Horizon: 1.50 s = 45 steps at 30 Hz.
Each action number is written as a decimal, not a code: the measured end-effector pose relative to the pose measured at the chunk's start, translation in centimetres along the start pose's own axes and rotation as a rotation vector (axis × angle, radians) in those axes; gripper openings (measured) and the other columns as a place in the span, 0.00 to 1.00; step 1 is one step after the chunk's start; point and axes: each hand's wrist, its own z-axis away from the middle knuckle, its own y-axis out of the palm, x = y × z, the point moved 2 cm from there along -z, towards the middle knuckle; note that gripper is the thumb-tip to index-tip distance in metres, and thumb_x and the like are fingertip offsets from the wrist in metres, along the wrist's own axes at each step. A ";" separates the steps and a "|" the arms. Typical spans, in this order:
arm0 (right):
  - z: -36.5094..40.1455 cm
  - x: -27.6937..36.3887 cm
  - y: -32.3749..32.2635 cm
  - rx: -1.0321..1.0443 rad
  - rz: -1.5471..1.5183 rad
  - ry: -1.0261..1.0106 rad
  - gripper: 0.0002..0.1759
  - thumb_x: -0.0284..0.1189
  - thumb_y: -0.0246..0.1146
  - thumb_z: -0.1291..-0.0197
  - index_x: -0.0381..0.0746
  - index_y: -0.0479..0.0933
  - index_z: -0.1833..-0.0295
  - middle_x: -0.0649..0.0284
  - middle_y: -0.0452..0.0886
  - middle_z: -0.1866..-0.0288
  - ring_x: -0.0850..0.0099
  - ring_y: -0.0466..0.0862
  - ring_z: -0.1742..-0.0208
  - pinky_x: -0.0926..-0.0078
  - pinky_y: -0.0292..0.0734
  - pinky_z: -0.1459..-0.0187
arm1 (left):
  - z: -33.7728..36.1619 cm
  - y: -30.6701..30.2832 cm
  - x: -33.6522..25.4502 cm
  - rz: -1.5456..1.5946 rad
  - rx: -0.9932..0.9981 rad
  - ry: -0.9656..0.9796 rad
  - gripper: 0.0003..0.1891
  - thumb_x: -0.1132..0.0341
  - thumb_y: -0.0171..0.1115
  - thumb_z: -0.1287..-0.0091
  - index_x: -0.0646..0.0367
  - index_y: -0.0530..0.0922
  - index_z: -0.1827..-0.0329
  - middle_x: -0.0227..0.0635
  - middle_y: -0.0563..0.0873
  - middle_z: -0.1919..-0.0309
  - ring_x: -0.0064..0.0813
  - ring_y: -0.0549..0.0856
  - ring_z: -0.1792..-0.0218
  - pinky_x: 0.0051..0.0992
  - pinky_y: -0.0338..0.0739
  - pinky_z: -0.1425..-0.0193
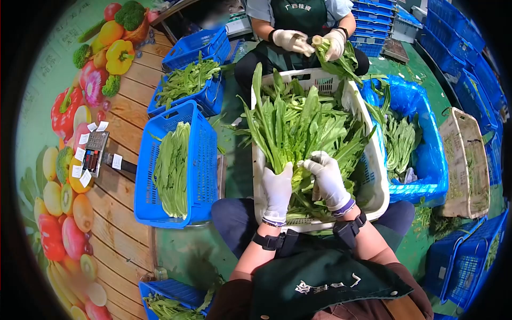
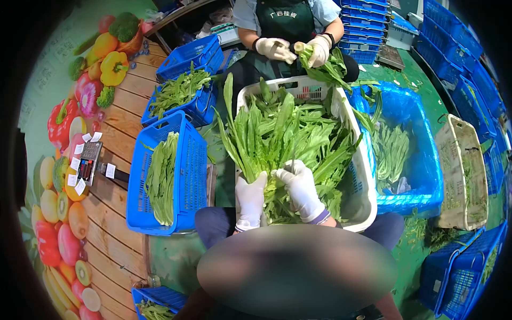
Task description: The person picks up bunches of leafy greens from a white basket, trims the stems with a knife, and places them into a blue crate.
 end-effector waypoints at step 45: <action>-1.5 -2.7 0.6 -0.120 0.847 -0.392 0.16 0.31 0.74 0.54 0.34 0.78 0.64 0.53 0.78 0.63 0.58 0.80 0.61 0.67 0.74 0.58 | 1.8 0.5 0.4 0.263 0.092 -0.072 0.12 0.69 0.59 0.32 0.69 0.78 0.50 0.35 0.84 0.59 0.22 0.80 0.63 0.24 0.74 0.55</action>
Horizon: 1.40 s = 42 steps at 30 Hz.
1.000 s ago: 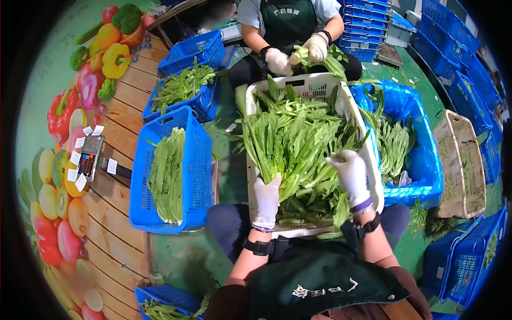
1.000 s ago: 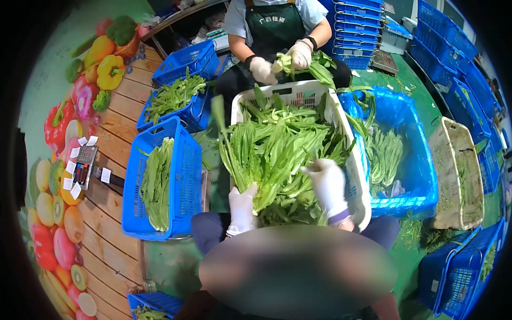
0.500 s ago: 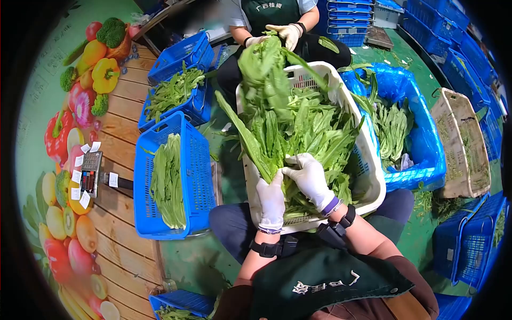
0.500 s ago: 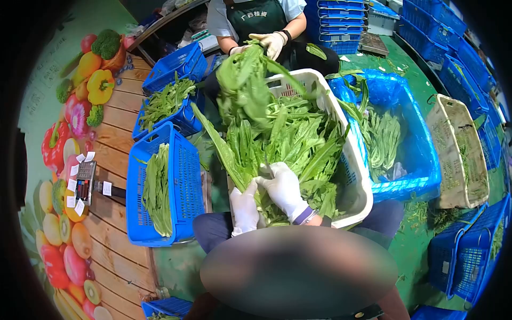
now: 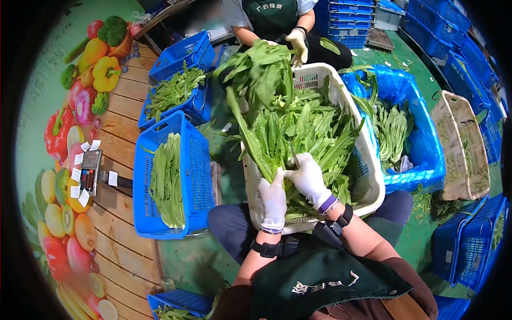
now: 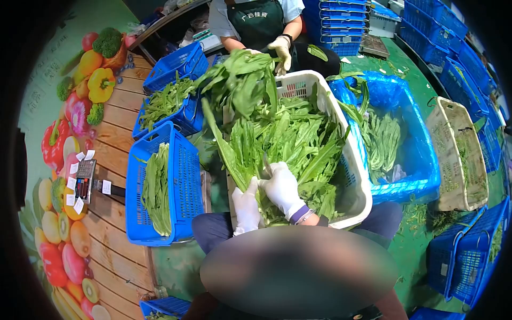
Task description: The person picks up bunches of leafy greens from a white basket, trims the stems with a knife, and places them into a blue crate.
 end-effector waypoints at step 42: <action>-1.2 -3.1 -7.6 -0.135 0.160 0.083 0.10 0.32 0.69 0.47 0.35 0.81 0.68 0.55 0.84 0.66 0.60 0.84 0.68 0.66 0.77 0.65 | -2.2 -2.6 0.0 -0.353 -0.035 0.182 0.19 0.80 0.63 0.47 0.69 0.74 0.50 0.38 0.84 0.59 0.29 0.83 0.61 0.27 0.76 0.53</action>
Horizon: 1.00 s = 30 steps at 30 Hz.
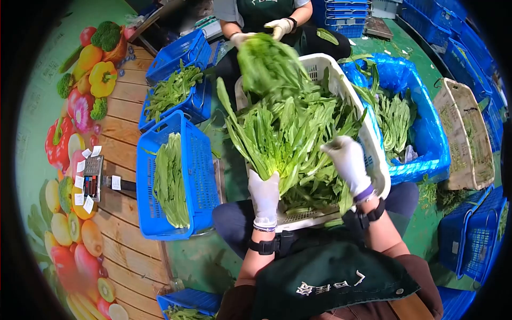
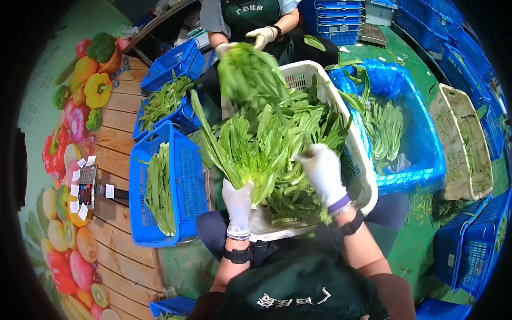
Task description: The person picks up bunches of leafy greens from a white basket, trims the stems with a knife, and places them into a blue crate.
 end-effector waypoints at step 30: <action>-1.5 0.9 0.2 -0.041 -0.106 0.202 0.05 0.29 0.65 0.44 0.38 0.81 0.68 0.61 0.85 0.73 0.70 0.81 0.77 0.73 0.74 0.72 | 0.9 0.0 -0.8 0.306 0.073 -0.115 0.17 0.84 0.59 0.45 0.69 0.75 0.51 0.38 0.84 0.59 0.28 0.84 0.63 0.27 0.78 0.56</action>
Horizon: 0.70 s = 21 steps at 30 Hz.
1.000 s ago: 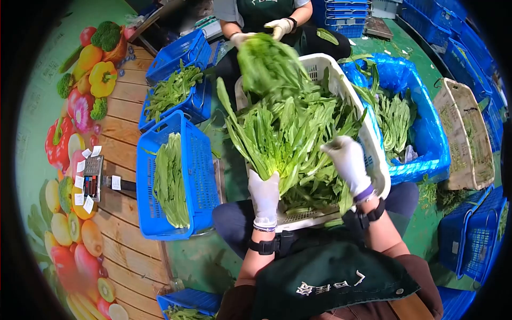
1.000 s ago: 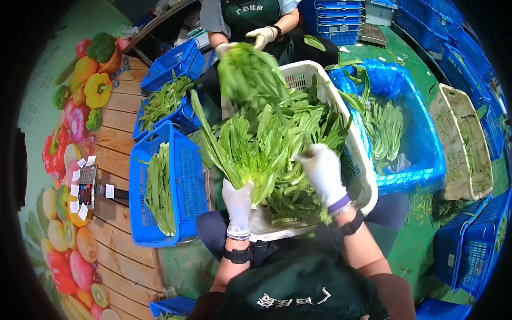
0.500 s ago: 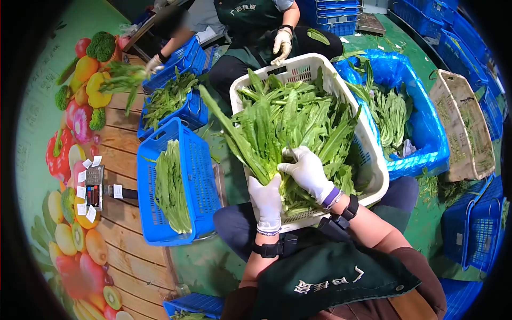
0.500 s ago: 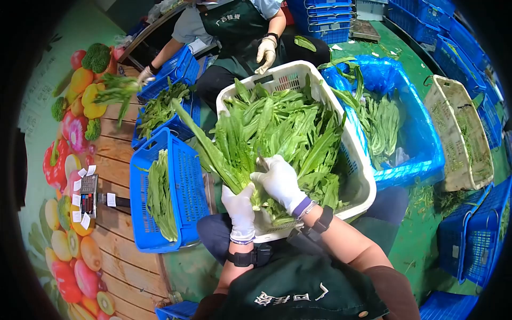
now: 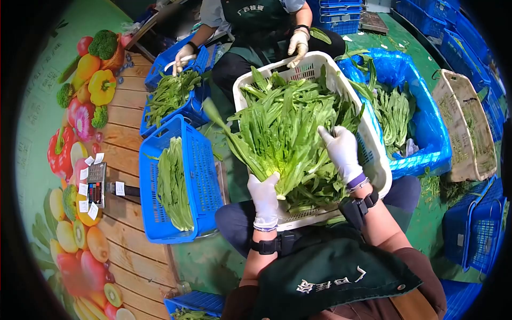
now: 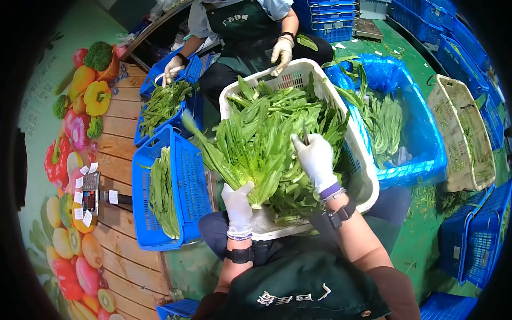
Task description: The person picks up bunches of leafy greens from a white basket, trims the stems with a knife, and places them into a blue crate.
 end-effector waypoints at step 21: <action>5.4 2.5 4.9 0.293 -0.063 -0.549 0.10 0.23 0.65 0.47 0.42 0.81 0.58 0.57 0.76 0.64 0.56 0.79 0.62 0.68 0.76 0.59 | 0.6 0.9 0.4 -0.163 0.224 0.034 0.19 0.83 0.57 0.49 0.66 0.76 0.51 0.32 0.82 0.59 0.22 0.81 0.59 0.22 0.75 0.54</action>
